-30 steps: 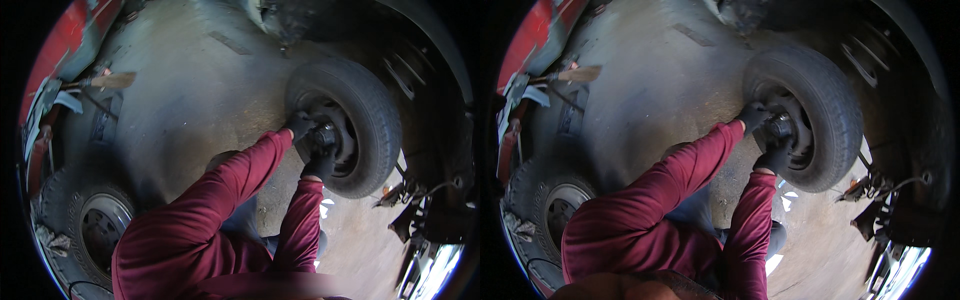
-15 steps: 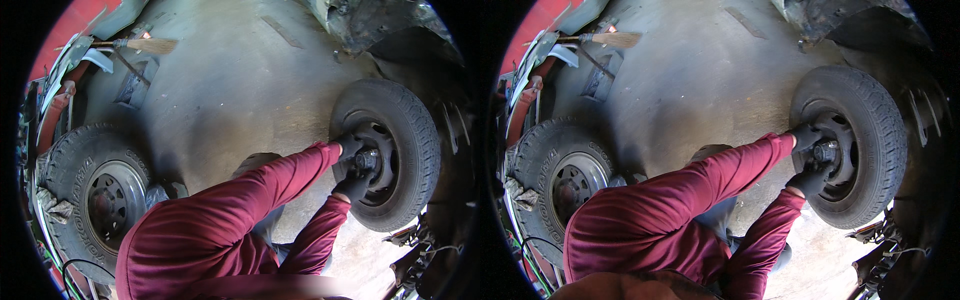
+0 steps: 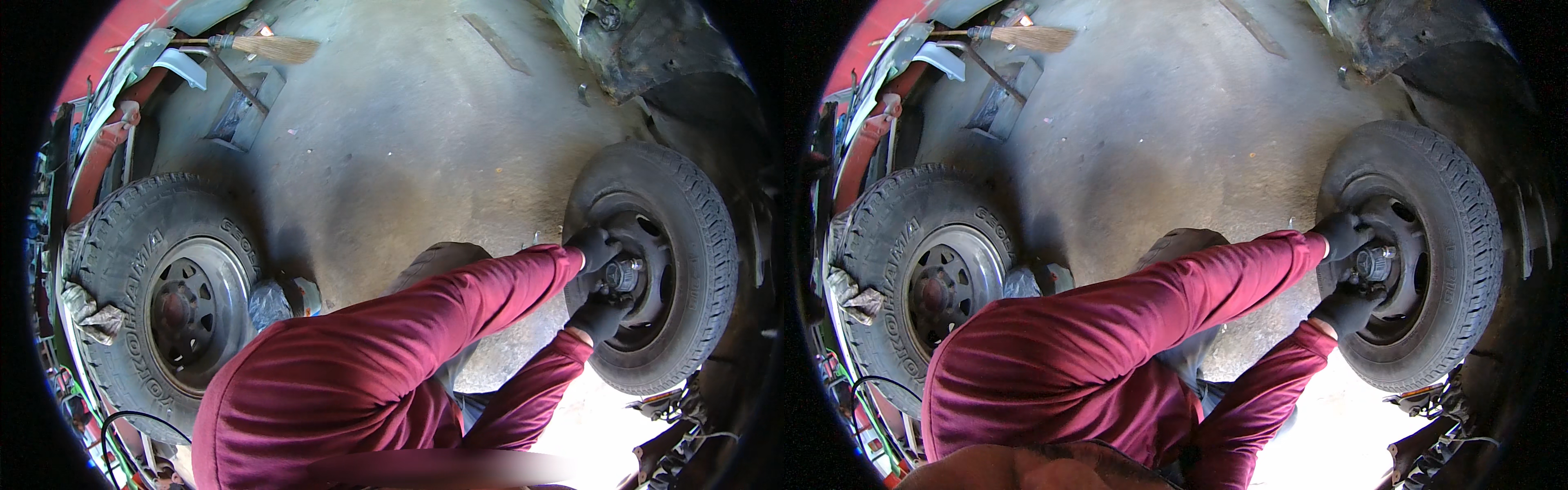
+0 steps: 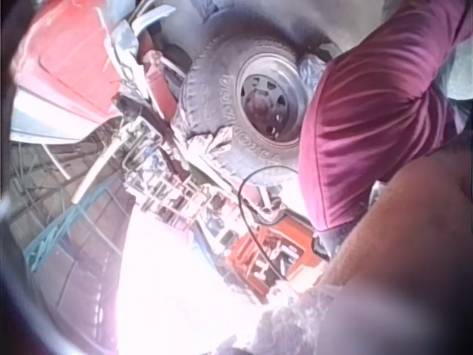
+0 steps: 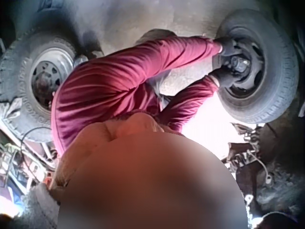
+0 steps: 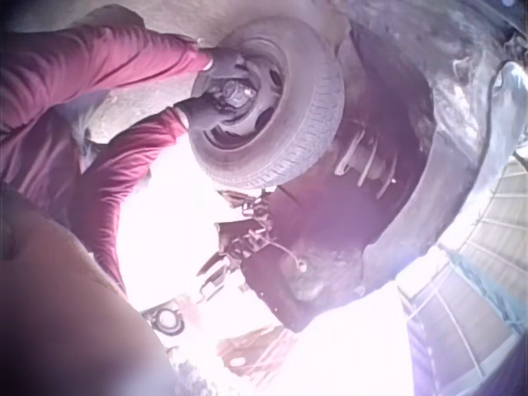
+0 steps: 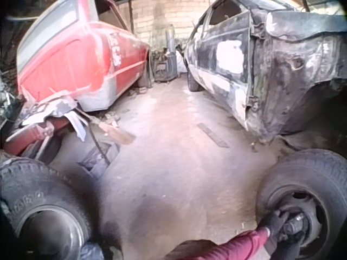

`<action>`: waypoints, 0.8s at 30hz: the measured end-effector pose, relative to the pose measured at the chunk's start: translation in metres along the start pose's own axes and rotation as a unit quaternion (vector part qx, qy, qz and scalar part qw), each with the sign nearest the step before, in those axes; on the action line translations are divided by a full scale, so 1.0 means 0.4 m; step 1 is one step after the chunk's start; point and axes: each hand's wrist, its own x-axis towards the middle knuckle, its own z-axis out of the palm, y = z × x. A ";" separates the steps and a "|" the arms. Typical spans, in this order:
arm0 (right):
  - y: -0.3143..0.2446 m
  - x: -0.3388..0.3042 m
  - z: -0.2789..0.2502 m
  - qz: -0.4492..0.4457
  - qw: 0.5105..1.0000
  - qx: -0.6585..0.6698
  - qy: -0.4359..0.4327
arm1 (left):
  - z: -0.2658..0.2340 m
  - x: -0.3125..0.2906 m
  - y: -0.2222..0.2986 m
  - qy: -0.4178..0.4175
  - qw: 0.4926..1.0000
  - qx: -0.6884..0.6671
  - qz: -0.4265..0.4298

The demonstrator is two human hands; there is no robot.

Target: The person lifts a tire and mounts it onto a vehicle hub, then hand-tightens multiple lug nuts to secure the wheel. The person remains kneeling under the vehicle during the process.

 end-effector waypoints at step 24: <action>0.059 0.004 0.015 0.184 0.751 0.624 -0.113 | 0.000 -0.011 -0.029 0.007 0.989 0.105 0.099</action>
